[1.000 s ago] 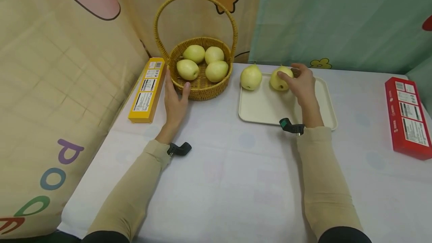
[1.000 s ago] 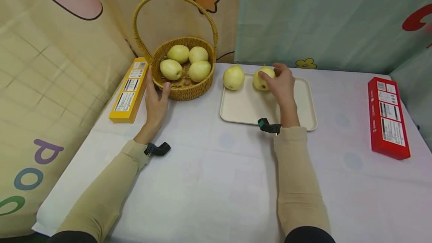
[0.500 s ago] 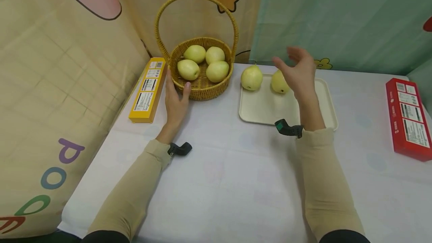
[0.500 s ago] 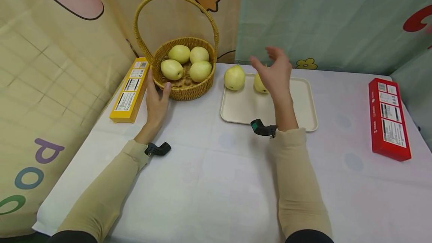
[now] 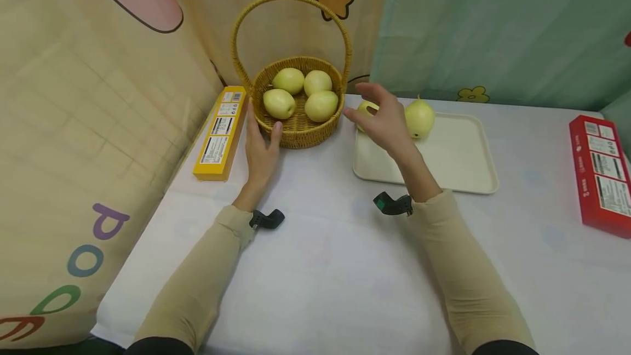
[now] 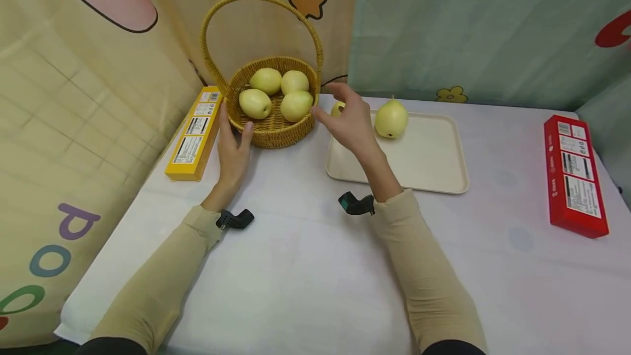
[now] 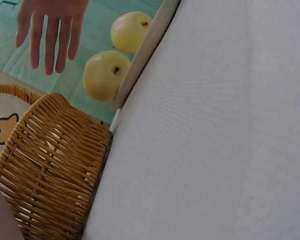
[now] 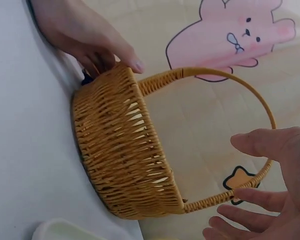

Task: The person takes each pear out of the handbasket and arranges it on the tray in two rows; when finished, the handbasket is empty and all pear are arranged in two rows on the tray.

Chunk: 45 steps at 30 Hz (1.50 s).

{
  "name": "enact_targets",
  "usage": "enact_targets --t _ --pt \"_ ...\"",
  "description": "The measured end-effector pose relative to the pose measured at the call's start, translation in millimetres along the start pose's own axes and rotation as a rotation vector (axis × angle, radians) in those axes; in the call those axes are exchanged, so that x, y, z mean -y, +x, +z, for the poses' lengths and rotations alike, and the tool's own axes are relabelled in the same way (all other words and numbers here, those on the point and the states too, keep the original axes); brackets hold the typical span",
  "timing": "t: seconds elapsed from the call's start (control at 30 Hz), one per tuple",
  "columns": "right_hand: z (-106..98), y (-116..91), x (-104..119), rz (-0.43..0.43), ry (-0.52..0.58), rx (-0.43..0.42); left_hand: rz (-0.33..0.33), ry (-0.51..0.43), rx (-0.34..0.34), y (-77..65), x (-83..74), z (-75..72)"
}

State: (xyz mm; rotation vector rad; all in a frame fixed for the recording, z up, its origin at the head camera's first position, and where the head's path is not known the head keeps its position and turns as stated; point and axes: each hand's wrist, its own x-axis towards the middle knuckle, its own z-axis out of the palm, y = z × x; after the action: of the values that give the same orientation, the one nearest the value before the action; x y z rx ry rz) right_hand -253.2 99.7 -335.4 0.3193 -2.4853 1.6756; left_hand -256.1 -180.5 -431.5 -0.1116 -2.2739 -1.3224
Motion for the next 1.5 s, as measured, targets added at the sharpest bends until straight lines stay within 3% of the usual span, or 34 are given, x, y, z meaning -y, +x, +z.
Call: enact_targets --t 0.13,0.33,0.53,0.6,0.83,1.07,1.27,1.5 --pt "16 6 4 -0.028 0.117 0.009 -0.009 -0.001 0.005 -1.2 -1.2 2.1" --pt "48 34 18 -0.054 0.231 0.037 -0.037 0.005 0.027 -0.5 -2.7 2.2" --pt "88 60 17 -0.07 0.425 0.08 -0.032 -0.012 0.006 -0.7 -0.2 0.1" --pt "100 66 15 -0.065 0.44 0.099 -0.035 -0.015 0.001 -0.4 0.5 0.6" --pt "125 80 9 -0.08 0.308 0.14 -0.098 -0.033 -0.006 -1.4 -2.0 3.3" --pt "129 90 11 0.051 0.235 0.23 -0.131 -0.055 -0.006 0.2 -2.4 4.9" --pt "135 99 11 0.075 0.088 0.298 -0.137 -0.058 -0.013 2.7 -1.6 4.5" --pt "139 101 10 0.078 0.03 0.383 -0.152 -0.068 -0.007 2.4 -0.2 4.1"
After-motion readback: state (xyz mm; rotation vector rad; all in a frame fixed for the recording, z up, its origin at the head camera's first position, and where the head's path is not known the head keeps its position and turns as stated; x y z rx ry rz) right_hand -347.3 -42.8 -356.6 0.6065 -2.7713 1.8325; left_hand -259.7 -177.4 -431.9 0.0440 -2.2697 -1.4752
